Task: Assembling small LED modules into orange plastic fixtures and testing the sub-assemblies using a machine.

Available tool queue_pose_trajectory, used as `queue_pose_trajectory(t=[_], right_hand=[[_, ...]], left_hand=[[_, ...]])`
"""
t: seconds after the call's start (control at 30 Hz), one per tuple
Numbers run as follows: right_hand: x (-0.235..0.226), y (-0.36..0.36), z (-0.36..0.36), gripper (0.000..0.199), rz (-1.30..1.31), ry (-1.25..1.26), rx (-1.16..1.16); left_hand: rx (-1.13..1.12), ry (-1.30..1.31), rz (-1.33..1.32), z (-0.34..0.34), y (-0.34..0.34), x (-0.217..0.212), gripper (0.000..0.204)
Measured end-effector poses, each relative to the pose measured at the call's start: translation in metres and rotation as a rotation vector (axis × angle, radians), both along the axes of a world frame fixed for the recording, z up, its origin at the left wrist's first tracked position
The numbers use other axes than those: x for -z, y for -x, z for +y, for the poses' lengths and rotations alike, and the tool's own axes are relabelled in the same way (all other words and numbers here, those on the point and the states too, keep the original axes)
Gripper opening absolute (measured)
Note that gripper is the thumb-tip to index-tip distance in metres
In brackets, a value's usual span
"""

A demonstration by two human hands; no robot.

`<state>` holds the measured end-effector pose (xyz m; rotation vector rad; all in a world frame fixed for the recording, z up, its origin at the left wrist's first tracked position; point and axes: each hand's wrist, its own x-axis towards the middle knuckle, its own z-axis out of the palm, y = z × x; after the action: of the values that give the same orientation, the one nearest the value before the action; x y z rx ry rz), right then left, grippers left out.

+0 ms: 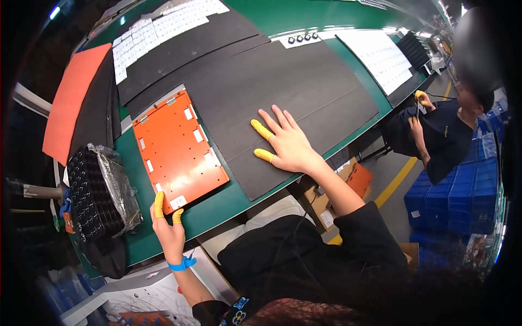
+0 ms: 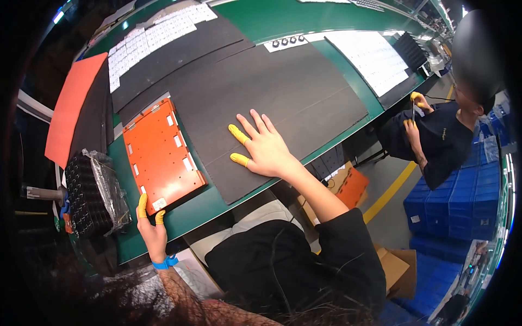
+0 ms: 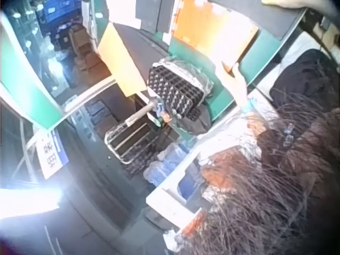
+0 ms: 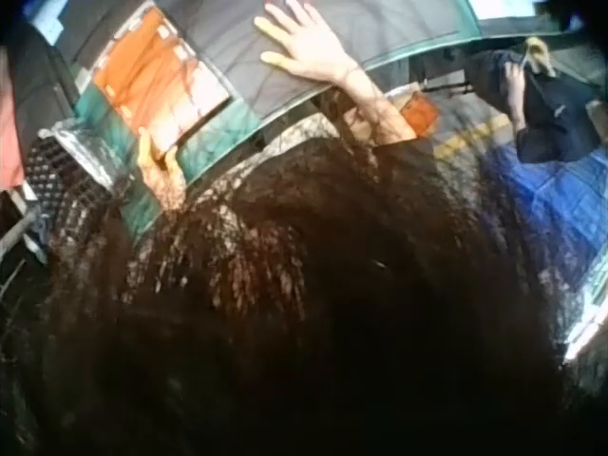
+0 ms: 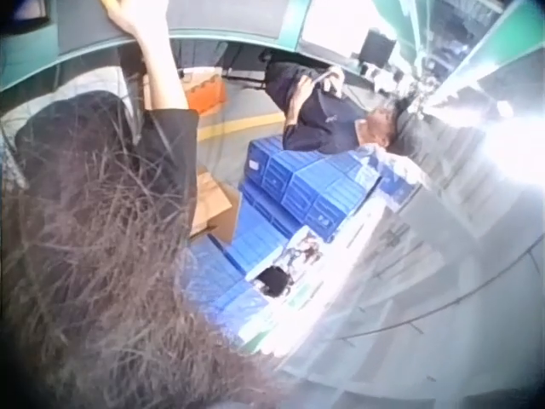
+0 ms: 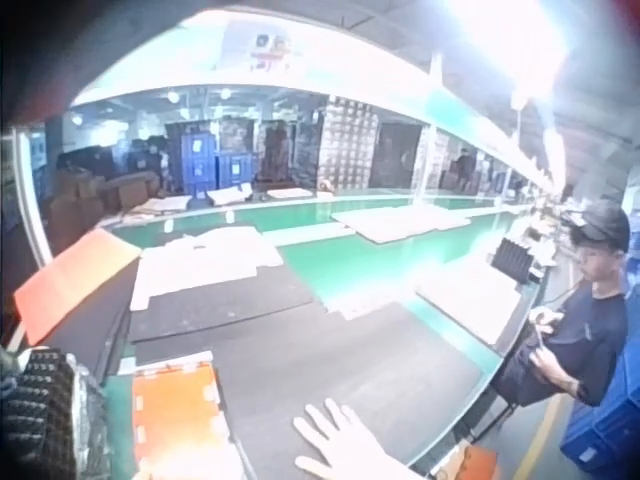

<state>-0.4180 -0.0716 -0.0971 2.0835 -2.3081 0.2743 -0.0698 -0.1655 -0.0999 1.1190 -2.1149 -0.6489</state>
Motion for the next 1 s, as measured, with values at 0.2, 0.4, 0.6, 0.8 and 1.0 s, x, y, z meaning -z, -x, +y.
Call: queue_pose_trajectory(t=[0.2, 0.4, 0.6, 0.8, 1.0], right_hand=[[0.001, -0.009, 0.008, 0.065, 0.011, -0.017, 0.078], [-0.001, -0.009, 0.014, 0.065, 0.017, -0.047, 0.087], [0.006, -0.001, 0.008, 0.067, 0.034, -0.025, 0.065], [0.003, 0.000, 0.006, 0.068, 0.011, -0.046, 0.063], [0.005, 0.005, 0.004, 0.068, 0.041, -0.005, 0.042]], left_hand=[[0.017, -0.020, 0.013, 0.003, -0.004, 0.000, 0.055], [0.053, 0.023, 0.074, 0.001, -0.010, -0.001, 0.052], [0.080, 0.009, 0.121, -0.002, -0.010, 0.000, 0.051], [0.076, 0.004, 0.148, -0.001, -0.011, 0.003, 0.050], [0.049, -0.012, 0.138, 0.000, -0.007, -0.004, 0.049]])
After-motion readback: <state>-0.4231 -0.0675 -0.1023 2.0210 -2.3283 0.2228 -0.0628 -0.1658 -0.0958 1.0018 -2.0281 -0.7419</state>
